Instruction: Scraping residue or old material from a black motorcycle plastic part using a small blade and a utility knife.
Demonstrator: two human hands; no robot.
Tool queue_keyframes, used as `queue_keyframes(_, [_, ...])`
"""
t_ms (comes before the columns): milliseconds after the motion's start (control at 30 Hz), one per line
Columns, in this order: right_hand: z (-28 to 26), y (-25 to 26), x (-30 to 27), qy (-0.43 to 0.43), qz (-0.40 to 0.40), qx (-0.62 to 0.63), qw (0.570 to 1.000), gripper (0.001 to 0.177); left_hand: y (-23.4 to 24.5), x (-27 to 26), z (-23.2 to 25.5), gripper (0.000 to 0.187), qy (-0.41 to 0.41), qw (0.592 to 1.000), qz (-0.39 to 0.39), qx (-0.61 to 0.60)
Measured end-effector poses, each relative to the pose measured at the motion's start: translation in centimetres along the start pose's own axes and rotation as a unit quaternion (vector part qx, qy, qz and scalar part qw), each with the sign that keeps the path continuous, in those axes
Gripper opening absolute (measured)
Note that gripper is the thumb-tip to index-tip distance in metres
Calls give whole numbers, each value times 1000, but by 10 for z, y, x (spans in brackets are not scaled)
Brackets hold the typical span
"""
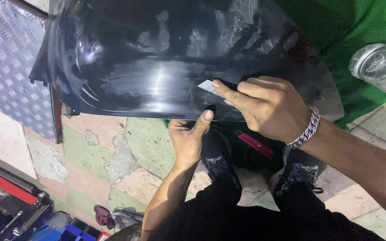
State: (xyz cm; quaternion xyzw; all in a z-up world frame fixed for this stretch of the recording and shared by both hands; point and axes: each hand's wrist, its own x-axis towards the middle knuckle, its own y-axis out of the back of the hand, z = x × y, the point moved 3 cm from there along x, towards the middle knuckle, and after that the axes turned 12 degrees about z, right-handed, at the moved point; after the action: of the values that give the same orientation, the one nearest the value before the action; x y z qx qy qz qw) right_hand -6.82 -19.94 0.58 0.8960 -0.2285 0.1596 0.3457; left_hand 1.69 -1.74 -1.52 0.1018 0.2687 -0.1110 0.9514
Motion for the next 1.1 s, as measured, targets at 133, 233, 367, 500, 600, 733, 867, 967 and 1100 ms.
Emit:
queue_keyframes(133, [-1, -3, 7, 5, -5, 9, 1000, 38, -2, -1, 6, 41, -30, 999, -10, 39])
queue_keyframes(233, [-4, -7, 8, 16, -45, -43, 998, 50, -2, -1, 8, 42, -30, 998, -15, 50])
queue_keyframes(367, [-10, 2, 11, 0, -15, -29, 999, 49, -1, 0, 7, 30, -26, 999, -24, 8])
queue_keyframes(500, [-16, 1, 7, -24, 12, -51, 998, 46, 1, -1, 10, 17, -40, 999, -23, 28])
queue_keyframes(600, [-7, 2, -4, -56, -19, -101, 993, 43, 3, 0, 9, 19, -42, 998, -17, 53])
queue_keyframes(733, [2, 1, -17, -87, -75, -159, 981, 43, 5, 2, 3, 17, -39, 998, -18, 44])
queue_keyframes(867, [5, 0, -16, -46, -73, -147, 985, 47, 4, 3, 1, 19, -46, 998, -17, 31])
queue_keyframes(967, [10, -1, -14, -26, -91, -111, 989, 52, 3, 3, 3, 20, -38, 999, -17, 22])
queue_keyframes(1100, [6, 2, -3, 54, -113, -138, 982, 48, 3, 3, 3, 15, -50, 998, -23, 21])
